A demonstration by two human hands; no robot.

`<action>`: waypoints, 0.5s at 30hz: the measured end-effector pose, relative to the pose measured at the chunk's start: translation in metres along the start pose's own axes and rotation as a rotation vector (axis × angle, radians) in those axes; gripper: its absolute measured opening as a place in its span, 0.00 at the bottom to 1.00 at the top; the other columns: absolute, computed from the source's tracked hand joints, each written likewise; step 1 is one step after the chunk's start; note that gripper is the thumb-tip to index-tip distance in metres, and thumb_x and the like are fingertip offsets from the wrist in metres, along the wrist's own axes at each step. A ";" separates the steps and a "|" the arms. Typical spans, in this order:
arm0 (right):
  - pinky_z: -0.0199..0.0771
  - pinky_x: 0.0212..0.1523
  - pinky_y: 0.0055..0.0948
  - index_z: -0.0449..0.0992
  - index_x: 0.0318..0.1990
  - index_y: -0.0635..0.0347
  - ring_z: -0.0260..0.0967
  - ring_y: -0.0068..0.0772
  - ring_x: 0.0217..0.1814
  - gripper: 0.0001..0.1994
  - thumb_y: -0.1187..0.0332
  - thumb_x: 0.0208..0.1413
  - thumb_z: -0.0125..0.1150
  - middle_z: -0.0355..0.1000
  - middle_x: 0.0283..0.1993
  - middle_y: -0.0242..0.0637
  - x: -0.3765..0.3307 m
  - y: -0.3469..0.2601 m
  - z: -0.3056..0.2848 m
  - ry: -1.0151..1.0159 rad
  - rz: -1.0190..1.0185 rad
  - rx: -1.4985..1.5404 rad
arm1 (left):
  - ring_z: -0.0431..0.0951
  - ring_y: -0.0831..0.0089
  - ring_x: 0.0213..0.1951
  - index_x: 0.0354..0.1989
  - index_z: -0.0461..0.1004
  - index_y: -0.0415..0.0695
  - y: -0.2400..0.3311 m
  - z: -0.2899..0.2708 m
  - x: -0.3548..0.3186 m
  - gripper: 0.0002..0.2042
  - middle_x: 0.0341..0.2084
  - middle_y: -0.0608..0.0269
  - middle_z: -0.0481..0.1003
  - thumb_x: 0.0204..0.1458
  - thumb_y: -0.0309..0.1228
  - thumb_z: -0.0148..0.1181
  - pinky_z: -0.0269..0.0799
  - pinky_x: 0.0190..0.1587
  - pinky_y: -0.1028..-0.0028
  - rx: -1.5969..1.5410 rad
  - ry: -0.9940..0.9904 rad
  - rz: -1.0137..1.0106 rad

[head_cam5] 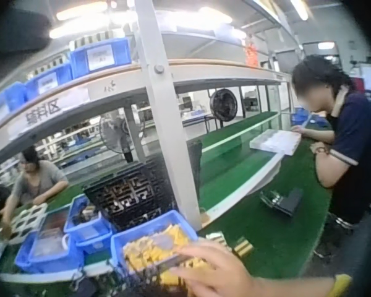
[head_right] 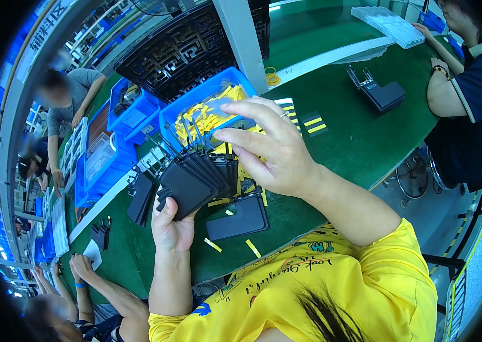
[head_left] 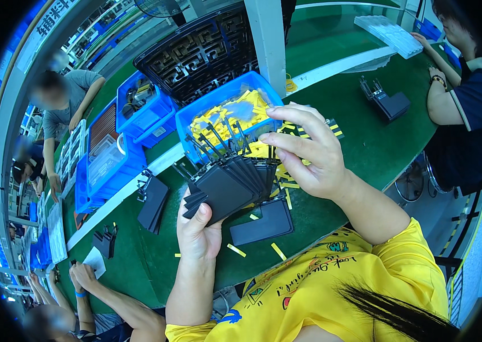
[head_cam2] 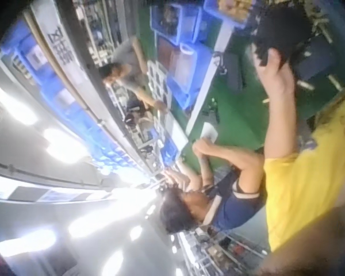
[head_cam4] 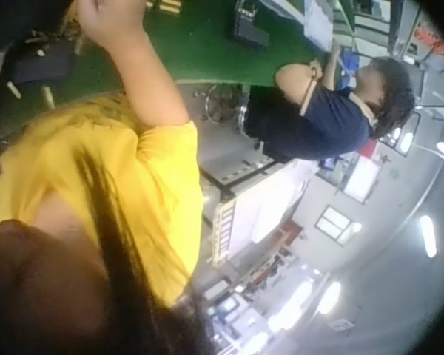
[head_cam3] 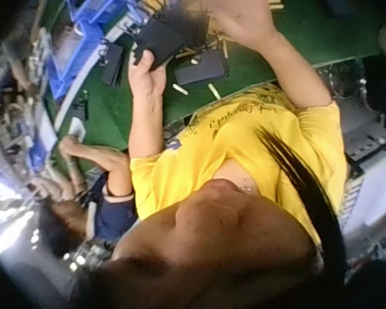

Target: The recorder is applying yellow and black striped adhesive strips to L-shaped black plastic components at a factory workbench.

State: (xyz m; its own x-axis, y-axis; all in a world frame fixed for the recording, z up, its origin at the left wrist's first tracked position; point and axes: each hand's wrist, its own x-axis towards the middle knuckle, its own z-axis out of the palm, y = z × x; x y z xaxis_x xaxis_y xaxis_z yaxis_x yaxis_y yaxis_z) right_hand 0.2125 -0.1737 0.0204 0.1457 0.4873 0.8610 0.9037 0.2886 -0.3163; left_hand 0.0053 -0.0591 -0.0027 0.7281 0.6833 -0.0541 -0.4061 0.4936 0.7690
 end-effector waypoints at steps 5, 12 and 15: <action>0.63 0.56 0.42 0.79 0.39 0.58 0.66 0.46 0.54 0.15 0.80 0.40 0.58 0.68 0.52 0.47 -0.004 0.002 0.004 -0.025 0.020 0.021 | 0.75 0.63 0.47 0.52 0.63 0.37 0.001 0.000 0.000 0.30 0.45 0.55 0.72 0.42 0.33 0.71 0.71 0.51 0.64 0.011 -0.003 -0.005; 0.62 0.57 0.45 0.78 0.39 0.59 0.65 0.48 0.56 0.15 0.78 0.40 0.57 0.68 0.53 0.48 -0.004 0.000 0.006 -0.034 0.048 0.039 | 0.74 0.65 0.47 0.51 0.64 0.37 -0.002 -0.001 0.004 0.28 0.45 0.56 0.72 0.42 0.32 0.71 0.70 0.52 0.65 0.036 0.000 -0.060; 0.63 0.56 0.46 0.75 0.42 0.58 0.65 0.49 0.54 0.16 0.77 0.41 0.59 0.67 0.53 0.46 -0.002 0.001 0.007 -0.093 0.030 0.051 | 0.74 0.66 0.47 0.50 0.64 0.37 -0.003 0.000 0.004 0.28 0.44 0.56 0.72 0.42 0.32 0.71 0.70 0.52 0.68 0.018 0.019 -0.065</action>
State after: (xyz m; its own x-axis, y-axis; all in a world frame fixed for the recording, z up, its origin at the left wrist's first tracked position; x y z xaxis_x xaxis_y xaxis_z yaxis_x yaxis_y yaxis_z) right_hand 0.2101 -0.1693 0.0157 0.1320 0.5701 0.8109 0.8773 0.3136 -0.3633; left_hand 0.0095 -0.0579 -0.0046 0.7419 0.6603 -0.1165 -0.3479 0.5276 0.7750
